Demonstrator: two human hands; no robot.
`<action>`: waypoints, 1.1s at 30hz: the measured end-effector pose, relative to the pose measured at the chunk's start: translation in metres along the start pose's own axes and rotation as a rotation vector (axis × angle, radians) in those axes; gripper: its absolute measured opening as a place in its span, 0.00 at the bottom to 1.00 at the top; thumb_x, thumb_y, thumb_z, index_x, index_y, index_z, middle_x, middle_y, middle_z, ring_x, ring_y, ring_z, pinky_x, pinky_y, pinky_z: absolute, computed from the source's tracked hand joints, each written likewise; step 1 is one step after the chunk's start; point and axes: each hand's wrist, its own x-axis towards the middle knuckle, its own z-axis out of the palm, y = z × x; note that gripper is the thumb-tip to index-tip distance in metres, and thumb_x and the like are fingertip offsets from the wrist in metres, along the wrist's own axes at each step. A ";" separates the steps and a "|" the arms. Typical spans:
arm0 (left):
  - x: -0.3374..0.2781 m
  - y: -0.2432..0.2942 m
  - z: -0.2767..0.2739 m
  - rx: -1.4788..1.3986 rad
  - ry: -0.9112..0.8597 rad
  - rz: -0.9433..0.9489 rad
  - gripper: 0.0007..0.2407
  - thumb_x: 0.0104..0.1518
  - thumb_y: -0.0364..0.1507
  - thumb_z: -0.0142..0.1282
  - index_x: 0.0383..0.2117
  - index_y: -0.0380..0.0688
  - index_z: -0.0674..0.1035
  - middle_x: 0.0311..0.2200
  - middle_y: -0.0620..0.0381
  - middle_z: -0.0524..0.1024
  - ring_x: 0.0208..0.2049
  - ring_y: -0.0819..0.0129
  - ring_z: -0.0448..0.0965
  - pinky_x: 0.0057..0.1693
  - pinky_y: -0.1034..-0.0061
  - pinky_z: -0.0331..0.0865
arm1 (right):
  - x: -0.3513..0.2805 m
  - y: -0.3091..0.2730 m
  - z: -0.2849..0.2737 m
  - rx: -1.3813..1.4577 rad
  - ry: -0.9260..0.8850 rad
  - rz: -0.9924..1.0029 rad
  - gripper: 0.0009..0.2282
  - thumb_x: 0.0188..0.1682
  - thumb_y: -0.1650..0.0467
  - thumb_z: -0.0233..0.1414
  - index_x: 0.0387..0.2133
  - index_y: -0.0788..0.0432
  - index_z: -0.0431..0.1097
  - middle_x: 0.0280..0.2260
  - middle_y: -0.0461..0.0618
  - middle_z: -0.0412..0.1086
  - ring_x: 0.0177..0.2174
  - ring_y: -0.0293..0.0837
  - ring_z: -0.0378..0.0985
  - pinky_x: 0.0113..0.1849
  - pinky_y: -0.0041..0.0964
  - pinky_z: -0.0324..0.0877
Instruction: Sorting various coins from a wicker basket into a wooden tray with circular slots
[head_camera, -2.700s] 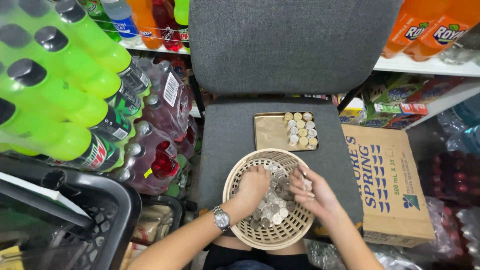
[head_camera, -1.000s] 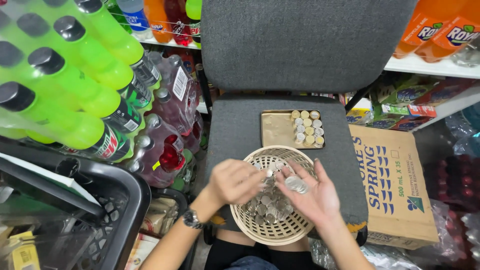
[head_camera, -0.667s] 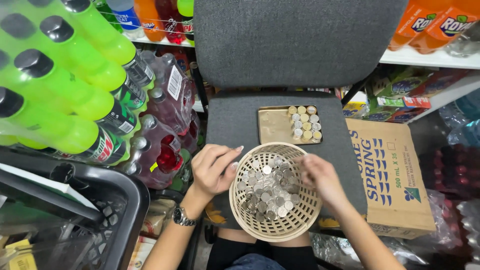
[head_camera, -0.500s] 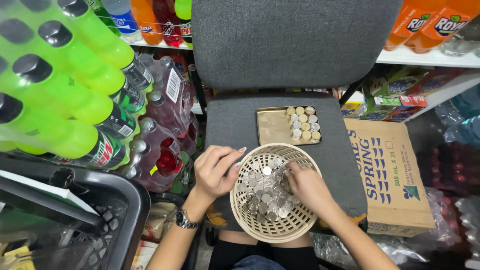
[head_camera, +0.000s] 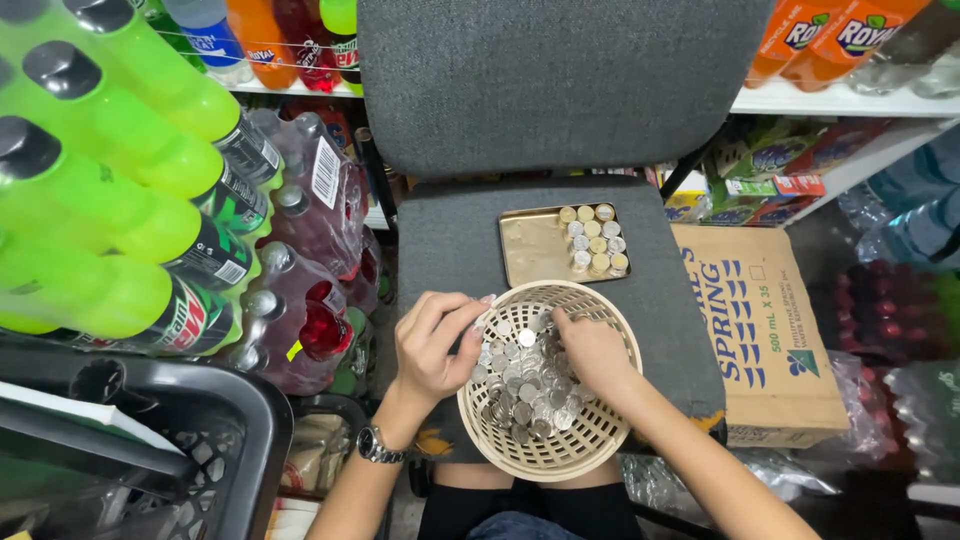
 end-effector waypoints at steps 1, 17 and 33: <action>0.000 0.000 0.002 0.001 0.003 0.001 0.10 0.62 0.31 0.51 0.37 0.43 0.86 0.28 0.55 0.77 0.25 0.57 0.77 0.33 0.69 0.74 | 0.003 0.002 0.000 -0.003 0.002 -0.001 0.11 0.50 0.72 0.53 0.46 0.57 0.66 0.31 0.64 0.77 0.30 0.62 0.83 0.28 0.52 0.79; 0.010 0.016 0.001 -0.027 -0.098 -0.141 0.06 0.62 0.28 0.54 0.36 0.45 0.84 0.29 0.55 0.78 0.27 0.53 0.78 0.33 0.66 0.74 | -0.029 -0.014 -0.068 0.813 0.047 -0.030 0.09 0.45 0.67 0.59 0.28 0.63 0.79 0.23 0.62 0.75 0.32 0.60 0.75 0.37 0.54 0.72; 0.012 0.050 0.013 -0.336 -0.536 -0.708 0.11 0.66 0.28 0.47 0.25 0.42 0.78 0.22 0.48 0.76 0.28 0.47 0.78 0.39 0.64 0.72 | -0.029 0.019 -0.029 2.129 -0.059 0.086 0.06 0.55 0.72 0.47 0.28 0.61 0.64 0.17 0.42 0.48 0.12 0.31 0.51 0.11 0.19 0.49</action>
